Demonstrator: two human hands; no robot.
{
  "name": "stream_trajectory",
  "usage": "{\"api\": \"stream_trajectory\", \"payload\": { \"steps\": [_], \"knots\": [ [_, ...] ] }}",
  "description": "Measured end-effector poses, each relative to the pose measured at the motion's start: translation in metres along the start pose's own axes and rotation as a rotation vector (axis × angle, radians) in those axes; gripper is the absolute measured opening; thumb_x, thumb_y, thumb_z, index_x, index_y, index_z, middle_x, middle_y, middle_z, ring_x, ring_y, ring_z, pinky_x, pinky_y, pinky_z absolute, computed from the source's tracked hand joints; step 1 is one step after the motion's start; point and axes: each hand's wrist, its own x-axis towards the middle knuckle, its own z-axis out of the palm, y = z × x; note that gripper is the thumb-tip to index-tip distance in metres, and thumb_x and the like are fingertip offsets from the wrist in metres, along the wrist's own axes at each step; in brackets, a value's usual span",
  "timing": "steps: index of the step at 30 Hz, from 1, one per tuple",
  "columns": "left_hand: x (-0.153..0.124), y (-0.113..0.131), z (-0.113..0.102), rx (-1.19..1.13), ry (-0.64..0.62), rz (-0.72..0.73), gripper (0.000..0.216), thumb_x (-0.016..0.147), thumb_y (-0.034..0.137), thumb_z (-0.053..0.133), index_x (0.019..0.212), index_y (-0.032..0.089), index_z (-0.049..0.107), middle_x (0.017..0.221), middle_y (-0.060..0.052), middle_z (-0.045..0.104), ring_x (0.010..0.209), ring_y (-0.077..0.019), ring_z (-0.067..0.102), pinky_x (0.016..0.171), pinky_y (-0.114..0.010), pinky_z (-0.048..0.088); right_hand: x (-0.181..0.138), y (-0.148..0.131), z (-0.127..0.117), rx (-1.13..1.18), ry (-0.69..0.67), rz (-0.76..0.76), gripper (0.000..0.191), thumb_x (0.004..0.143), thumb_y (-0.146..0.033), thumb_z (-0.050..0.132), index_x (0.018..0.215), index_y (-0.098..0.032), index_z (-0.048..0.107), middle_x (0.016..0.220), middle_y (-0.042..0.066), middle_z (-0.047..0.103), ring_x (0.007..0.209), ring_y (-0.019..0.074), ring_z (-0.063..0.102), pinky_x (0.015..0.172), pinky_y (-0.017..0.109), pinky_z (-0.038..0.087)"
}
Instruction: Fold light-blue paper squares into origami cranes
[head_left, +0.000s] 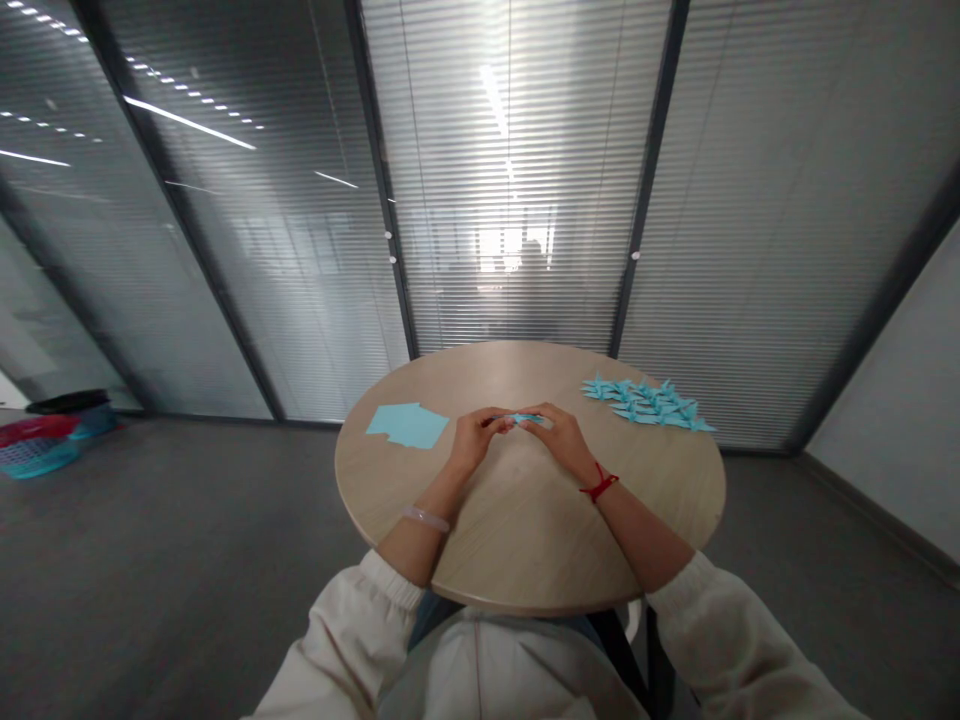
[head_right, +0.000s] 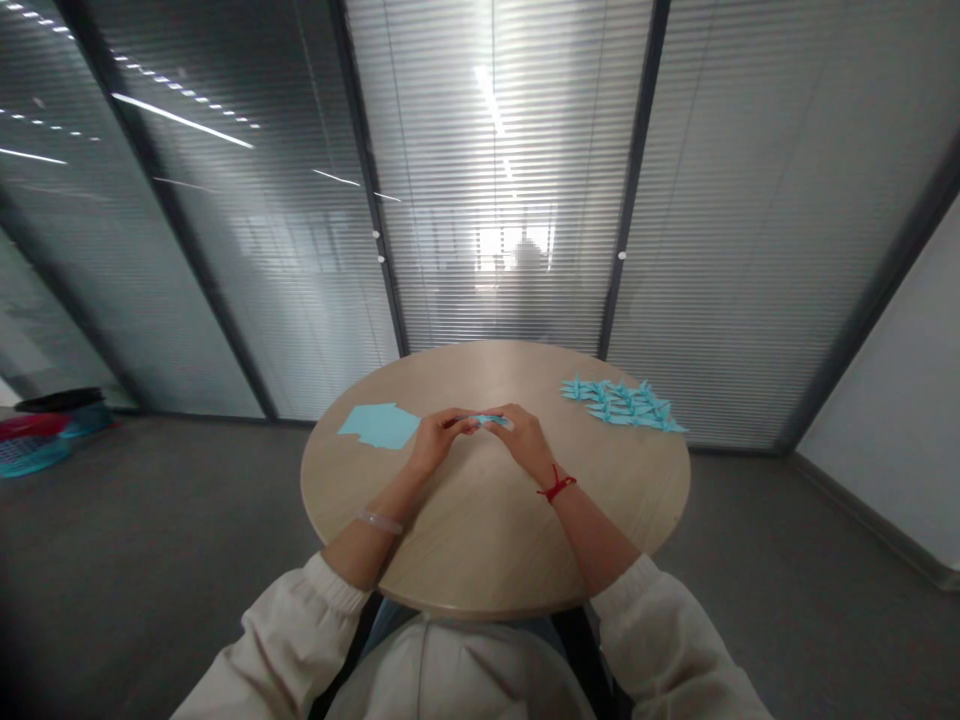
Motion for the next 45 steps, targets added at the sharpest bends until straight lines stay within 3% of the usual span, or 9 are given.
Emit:
{"api": "stream_trajectory", "payload": {
  "steps": [17, 34, 45],
  "knots": [
    [-0.005, 0.007, 0.0, 0.013, -0.043, 0.046, 0.025, 0.08, 0.036, 0.061, 0.084, 0.014, 0.073, 0.072, -0.006, 0.072, 0.067, -0.0165, 0.066, 0.065, -0.025, 0.052, 0.003, 0.001, -0.002, 0.065, 0.064, 0.138, 0.023, 0.077, -0.043, 0.067, 0.079, -0.022, 0.075, 0.084, 0.006, 0.075, 0.078, 0.0213, 0.069, 0.076, 0.032, 0.052],
    [-0.007, 0.007, 0.003, 0.081, -0.038, 0.012, 0.031, 0.081, 0.042, 0.058, 0.079, 0.014, 0.07, 0.071, -0.007, 0.07, 0.066, -0.017, 0.064, 0.061, -0.024, 0.047, 0.003, 0.005, 0.001, 0.222, -0.05, 0.275, 0.027, 0.073, -0.043, 0.068, 0.083, -0.018, 0.073, 0.082, 0.007, 0.074, 0.074, 0.0199, 0.068, 0.07, 0.031, 0.053],
    [-0.006, 0.005, 0.005, 0.045, -0.162, -0.027, 0.035, 0.081, 0.046, 0.056, 0.074, 0.013, 0.068, 0.065, -0.005, 0.066, 0.059, -0.0139, 0.059, 0.058, -0.023, 0.046, 0.003, 0.003, -0.001, 0.136, -0.076, 0.24, 0.024, 0.077, -0.039, 0.063, 0.077, -0.016, 0.07, 0.075, 0.006, 0.072, 0.068, 0.0172, 0.065, 0.067, 0.028, 0.05]
  ]
}}
